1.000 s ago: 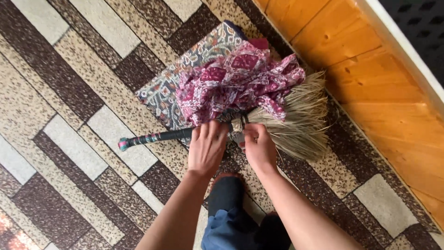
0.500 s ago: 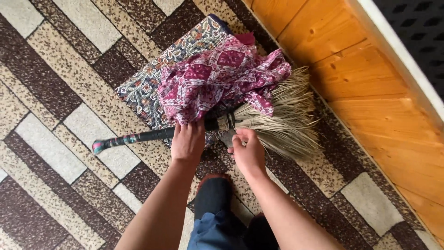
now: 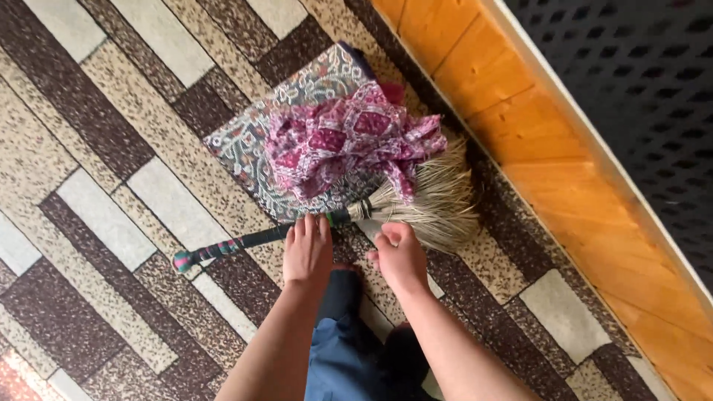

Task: The person sweeps a tiled floor with a traditional straw broom, moving debris toward a corner. They then pick up a dustpan and a second broom, and sweep the collected debris into the dustpan.

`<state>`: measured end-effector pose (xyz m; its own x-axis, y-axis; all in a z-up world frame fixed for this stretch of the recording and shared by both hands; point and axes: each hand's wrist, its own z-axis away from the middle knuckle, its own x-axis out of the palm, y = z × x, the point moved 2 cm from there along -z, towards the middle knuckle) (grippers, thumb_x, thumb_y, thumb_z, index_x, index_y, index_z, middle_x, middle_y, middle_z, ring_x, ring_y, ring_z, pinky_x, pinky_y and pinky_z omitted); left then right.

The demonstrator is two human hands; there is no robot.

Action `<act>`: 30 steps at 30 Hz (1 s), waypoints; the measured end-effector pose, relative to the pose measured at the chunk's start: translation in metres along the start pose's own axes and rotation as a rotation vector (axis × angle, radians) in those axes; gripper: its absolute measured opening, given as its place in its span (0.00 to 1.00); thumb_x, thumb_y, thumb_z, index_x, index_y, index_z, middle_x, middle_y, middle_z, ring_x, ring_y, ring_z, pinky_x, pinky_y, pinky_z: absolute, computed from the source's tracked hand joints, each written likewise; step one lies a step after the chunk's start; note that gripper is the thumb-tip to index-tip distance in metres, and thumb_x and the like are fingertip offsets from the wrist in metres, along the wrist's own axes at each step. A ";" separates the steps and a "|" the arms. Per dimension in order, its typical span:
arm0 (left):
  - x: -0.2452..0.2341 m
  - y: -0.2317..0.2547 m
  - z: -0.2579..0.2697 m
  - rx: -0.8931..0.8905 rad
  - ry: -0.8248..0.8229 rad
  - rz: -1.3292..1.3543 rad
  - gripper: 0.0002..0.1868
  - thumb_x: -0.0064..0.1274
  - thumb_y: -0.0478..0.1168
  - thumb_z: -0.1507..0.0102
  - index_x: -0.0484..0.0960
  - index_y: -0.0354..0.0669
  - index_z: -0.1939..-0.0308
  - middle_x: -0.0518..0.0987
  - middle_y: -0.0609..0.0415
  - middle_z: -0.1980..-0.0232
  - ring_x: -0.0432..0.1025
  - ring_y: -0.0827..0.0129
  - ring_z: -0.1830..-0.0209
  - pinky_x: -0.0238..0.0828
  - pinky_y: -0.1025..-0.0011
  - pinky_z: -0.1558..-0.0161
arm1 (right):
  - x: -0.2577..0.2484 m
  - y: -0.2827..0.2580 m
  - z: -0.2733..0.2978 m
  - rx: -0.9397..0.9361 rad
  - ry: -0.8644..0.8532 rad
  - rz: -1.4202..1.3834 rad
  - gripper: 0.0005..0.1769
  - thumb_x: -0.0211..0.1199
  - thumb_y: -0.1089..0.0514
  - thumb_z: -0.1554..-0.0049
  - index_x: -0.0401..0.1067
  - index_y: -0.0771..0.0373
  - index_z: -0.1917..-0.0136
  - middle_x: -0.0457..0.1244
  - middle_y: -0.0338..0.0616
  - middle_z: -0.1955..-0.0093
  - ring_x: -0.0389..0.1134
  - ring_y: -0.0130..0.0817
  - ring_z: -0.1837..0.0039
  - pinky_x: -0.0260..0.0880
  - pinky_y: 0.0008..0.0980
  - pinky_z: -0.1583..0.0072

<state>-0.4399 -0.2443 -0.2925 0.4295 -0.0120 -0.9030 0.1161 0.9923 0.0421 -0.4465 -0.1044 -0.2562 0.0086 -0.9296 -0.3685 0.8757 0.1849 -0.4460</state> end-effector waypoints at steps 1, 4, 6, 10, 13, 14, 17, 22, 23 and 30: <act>-0.003 0.002 0.001 -0.015 0.005 -0.010 0.18 0.40 0.38 0.35 0.66 0.45 0.40 0.68 0.48 0.44 0.65 0.57 0.39 0.65 0.60 0.39 | 0.000 0.003 -0.003 0.001 -0.003 -0.007 0.20 0.55 0.60 0.41 0.64 0.68 0.36 0.56 0.64 0.38 0.73 0.32 0.58 0.78 0.27 0.56; 0.014 0.000 -0.006 -0.030 -0.035 -0.027 0.19 0.39 0.36 0.35 0.65 0.47 0.39 0.67 0.49 0.43 0.64 0.58 0.37 0.64 0.60 0.38 | 0.003 0.009 -0.011 0.016 -0.009 -0.028 0.23 0.55 0.59 0.42 0.62 0.69 0.35 0.55 0.62 0.36 0.72 0.31 0.57 0.76 0.25 0.57; 0.038 -0.006 -0.011 -0.020 -0.007 -0.043 0.20 0.40 0.37 0.36 0.65 0.46 0.39 0.67 0.48 0.42 0.63 0.57 0.37 0.64 0.59 0.38 | 0.005 0.015 -0.019 0.026 0.005 -0.040 0.22 0.55 0.59 0.42 0.64 0.69 0.36 0.56 0.62 0.37 0.72 0.32 0.58 0.77 0.25 0.58; 0.077 -0.013 -0.021 -0.018 0.186 -0.129 0.15 0.42 0.41 0.37 0.70 0.47 0.47 0.70 0.53 0.52 0.68 0.61 0.47 0.65 0.63 0.43 | 0.005 0.024 -0.038 0.042 0.024 -0.032 0.22 0.56 0.58 0.44 0.66 0.69 0.37 0.56 0.61 0.37 0.74 0.35 0.58 0.78 0.27 0.58; 0.103 -0.015 -0.032 -0.020 0.256 -0.160 0.09 0.43 0.43 0.38 0.71 0.50 0.54 0.70 0.57 0.58 0.69 0.64 0.56 0.66 0.63 0.48 | 0.007 0.024 -0.042 0.053 0.035 -0.023 0.21 0.57 0.59 0.45 0.67 0.70 0.39 0.58 0.59 0.40 0.73 0.35 0.60 0.77 0.25 0.61; 0.097 -0.015 -0.032 -0.020 0.255 -0.160 0.09 0.43 0.43 0.38 0.71 0.50 0.54 0.70 0.57 0.58 0.69 0.64 0.56 0.66 0.63 0.48 | 0.009 0.026 -0.044 0.053 0.035 -0.023 0.21 0.57 0.59 0.45 0.67 0.70 0.39 0.58 0.59 0.40 0.73 0.35 0.60 0.77 0.25 0.61; 0.086 -0.012 -0.026 0.021 0.316 -0.209 0.06 0.43 0.42 0.39 0.70 0.50 0.58 0.67 0.57 0.62 0.68 0.64 0.60 0.64 0.59 0.47 | 0.010 0.034 -0.048 0.054 0.014 -0.039 0.21 0.59 0.59 0.46 0.69 0.70 0.41 0.58 0.58 0.42 0.73 0.36 0.60 0.78 0.26 0.61; 0.072 -0.005 -0.002 0.079 -0.028 -0.058 0.17 0.52 0.52 0.43 0.70 0.50 0.55 0.68 0.51 0.53 0.67 0.52 0.52 0.69 0.51 0.58 | 0.000 0.047 -0.030 0.091 -0.067 0.232 0.15 0.58 0.46 0.45 0.77 0.55 0.50 0.68 0.38 0.66 0.72 0.27 0.69 0.73 0.27 0.61; 0.072 0.003 -0.002 0.070 -0.021 -0.063 0.17 0.52 0.52 0.43 0.70 0.50 0.55 0.68 0.51 0.53 0.67 0.52 0.52 0.69 0.51 0.58 | 0.004 0.050 -0.026 0.081 -0.073 0.232 0.15 0.58 0.46 0.45 0.77 0.55 0.50 0.68 0.38 0.66 0.72 0.27 0.69 0.73 0.27 0.61; -0.021 0.075 0.044 0.005 -0.568 0.532 0.19 0.43 0.41 0.39 0.66 0.38 0.45 0.64 0.41 0.44 0.69 0.42 0.47 0.73 0.52 0.52 | -0.023 -0.023 0.110 0.408 -0.123 -0.123 0.36 0.45 0.38 0.40 0.67 0.69 0.34 0.65 0.55 0.41 0.68 0.39 0.47 0.70 0.39 0.44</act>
<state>-0.4008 -0.1749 -0.2521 0.8213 0.4034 -0.4033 -0.2308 0.8816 0.4117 -0.4135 -0.1222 -0.1479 -0.0721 -0.9725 -0.2216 0.9925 -0.0479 -0.1127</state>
